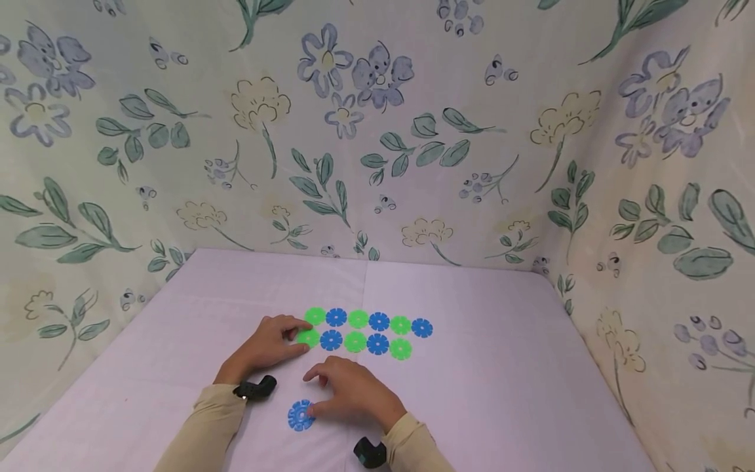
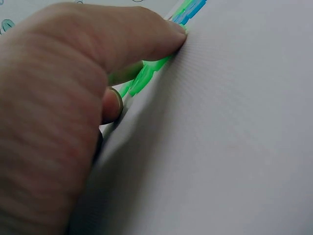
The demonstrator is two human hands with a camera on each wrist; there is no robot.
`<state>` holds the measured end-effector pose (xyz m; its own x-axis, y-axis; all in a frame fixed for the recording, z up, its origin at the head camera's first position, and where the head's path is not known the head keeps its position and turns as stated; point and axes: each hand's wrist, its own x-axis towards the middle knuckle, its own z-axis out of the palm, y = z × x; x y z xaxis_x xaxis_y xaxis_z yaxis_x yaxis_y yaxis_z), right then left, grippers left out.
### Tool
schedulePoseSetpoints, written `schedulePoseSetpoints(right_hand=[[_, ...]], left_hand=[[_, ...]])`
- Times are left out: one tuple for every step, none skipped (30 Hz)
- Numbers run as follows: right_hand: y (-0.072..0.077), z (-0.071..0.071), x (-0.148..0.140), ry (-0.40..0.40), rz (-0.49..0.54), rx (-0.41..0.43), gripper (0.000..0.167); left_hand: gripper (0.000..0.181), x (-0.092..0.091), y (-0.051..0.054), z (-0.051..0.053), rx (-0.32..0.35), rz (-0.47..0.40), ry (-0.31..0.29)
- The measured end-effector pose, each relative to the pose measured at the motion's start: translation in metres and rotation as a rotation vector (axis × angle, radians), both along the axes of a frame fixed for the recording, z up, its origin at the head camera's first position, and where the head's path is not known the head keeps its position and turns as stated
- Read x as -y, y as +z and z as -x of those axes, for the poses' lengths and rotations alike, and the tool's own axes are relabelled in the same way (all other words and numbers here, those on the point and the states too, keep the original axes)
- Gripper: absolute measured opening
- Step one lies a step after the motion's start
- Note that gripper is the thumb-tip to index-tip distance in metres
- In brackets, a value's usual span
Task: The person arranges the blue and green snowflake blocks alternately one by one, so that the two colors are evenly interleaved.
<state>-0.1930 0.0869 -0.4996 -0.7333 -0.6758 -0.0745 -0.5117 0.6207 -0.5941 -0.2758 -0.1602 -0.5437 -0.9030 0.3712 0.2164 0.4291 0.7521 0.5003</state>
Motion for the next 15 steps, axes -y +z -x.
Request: schedulePoseSetpoints(right_hand=[[-0.0013, 0.0, 0.0003, 0.014, -0.005, -0.005, 0.051], [-0.0022, 0.0001, 0.0005, 0.029, -0.008, -0.015, 0.051], [-0.003, 0.0001, 0.0007, 0.038, -0.009, -0.02, 0.052], [-0.0036, 0.0, 0.0007, 0.051, -0.008, -0.031, 0.052], [-0.0042, 0.0001, 0.0009, 0.063, -0.008, -0.043, 0.053], [-0.0044, 0.0001, 0.0009, 0.069, -0.005, -0.05, 0.054], [-0.0045, 0.0001, 0.0007, 0.075, -0.005, -0.056, 0.055], [-0.0044, -0.0001, 0.0005, 0.078, -0.006, -0.057, 0.056], [-0.0047, -0.0002, 0.0005, 0.078, -0.007, -0.052, 0.057], [-0.0047, -0.0004, 0.0003, 0.078, -0.011, -0.048, 0.059], [-0.0049, -0.0004, 0.0002, 0.078, -0.015, -0.043, 0.06], [-0.0051, -0.0005, 0.0, 0.076, -0.018, -0.035, 0.06], [-0.0053, -0.0007, 0.0001, 0.078, -0.021, -0.032, 0.061], [-0.0057, -0.0008, 0.0003, 0.079, -0.024, -0.034, 0.061], [-0.0057, -0.001, 0.0007, 0.078, -0.027, -0.037, 0.06]], left_hand=[[0.039, 0.0001, -0.0001, 0.0, -0.001, -0.002, -0.001], [0.039, 0.0001, -0.0002, -0.0001, -0.003, -0.003, -0.001], [0.039, 0.0002, -0.0002, -0.0001, -0.003, -0.007, -0.003], [0.038, 0.0002, -0.0003, 0.0, -0.005, -0.009, -0.005], [0.038, 0.0004, -0.0002, -0.0002, -0.006, -0.01, -0.004], [0.038, 0.0005, 0.0, -0.0002, -0.007, -0.011, -0.005], [0.038, 0.0005, 0.0, -0.0002, -0.007, -0.012, -0.005], [0.038, 0.0005, 0.0001, -0.0001, -0.007, -0.01, -0.003], [0.038, 0.0004, 0.0004, -0.0001, -0.005, -0.014, -0.003], [0.038, 0.0003, 0.0004, 0.0, -0.003, -0.012, 0.0], [0.038, 0.0003, 0.0005, -0.0001, -0.002, -0.013, 0.002], [0.038, 0.0001, 0.0006, -0.0001, 0.001, -0.013, 0.003], [0.039, 0.0, 0.0006, 0.0, 0.005, -0.011, 0.006], [0.039, -0.0002, 0.0006, -0.0001, 0.009, -0.012, 0.008], [0.039, -0.0004, 0.0007, -0.0002, 0.012, -0.01, 0.012]])
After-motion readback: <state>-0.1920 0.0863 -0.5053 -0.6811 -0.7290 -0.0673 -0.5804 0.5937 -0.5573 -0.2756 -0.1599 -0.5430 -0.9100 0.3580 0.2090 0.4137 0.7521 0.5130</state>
